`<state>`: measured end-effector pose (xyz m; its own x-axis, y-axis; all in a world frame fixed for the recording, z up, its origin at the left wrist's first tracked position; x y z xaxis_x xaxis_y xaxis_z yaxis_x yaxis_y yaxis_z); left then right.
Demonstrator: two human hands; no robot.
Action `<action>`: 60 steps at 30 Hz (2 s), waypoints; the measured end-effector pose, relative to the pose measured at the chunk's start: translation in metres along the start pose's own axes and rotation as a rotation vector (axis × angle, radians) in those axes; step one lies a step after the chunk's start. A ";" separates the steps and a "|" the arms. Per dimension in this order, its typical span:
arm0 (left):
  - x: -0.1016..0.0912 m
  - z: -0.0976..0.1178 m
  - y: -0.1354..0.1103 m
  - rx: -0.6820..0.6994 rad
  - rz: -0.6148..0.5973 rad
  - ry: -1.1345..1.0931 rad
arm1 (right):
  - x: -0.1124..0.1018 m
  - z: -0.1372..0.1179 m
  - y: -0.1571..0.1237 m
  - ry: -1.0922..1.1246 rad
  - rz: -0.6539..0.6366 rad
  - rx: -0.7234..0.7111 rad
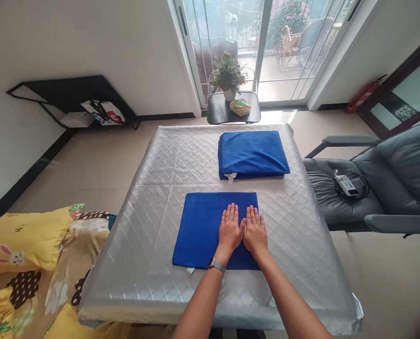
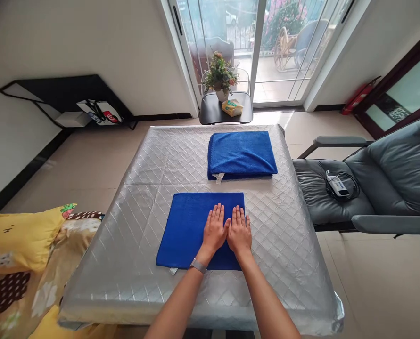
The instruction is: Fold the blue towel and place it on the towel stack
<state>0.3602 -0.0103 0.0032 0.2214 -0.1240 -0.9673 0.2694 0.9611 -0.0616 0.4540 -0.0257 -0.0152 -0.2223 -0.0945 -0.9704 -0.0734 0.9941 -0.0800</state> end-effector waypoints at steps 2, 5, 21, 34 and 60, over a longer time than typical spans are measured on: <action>-0.003 -0.028 -0.010 -0.038 0.004 0.028 | -0.002 0.000 0.000 0.014 0.002 0.019; -0.013 -0.084 -0.033 -0.155 0.038 0.070 | -0.004 -0.002 0.001 0.026 0.003 0.022; -0.026 -0.154 -0.075 -0.336 0.144 0.042 | -0.013 -0.008 -0.031 0.004 0.093 0.003; -0.031 -0.087 -0.081 -0.184 0.207 -0.032 | 0.006 -0.013 -0.079 -0.039 0.089 -0.039; -0.025 -0.145 -0.137 -0.387 0.059 -0.020 | 0.002 -0.013 -0.079 -0.028 0.043 -0.016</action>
<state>0.1820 -0.1027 -0.0002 0.2456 -0.0667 -0.9671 -0.1167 0.9883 -0.0978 0.4463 -0.1048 -0.0082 -0.1980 -0.0504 -0.9789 -0.0796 0.9962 -0.0352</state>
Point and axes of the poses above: each hand's wrist, its own y-axis towards the middle knuckle, its own x-axis out of the palm, z = x × y, the point moved 6 cm from there along y, towards the middle knuckle, and after that the axes turned 8 degrees about -z, right-handed, at the moved point
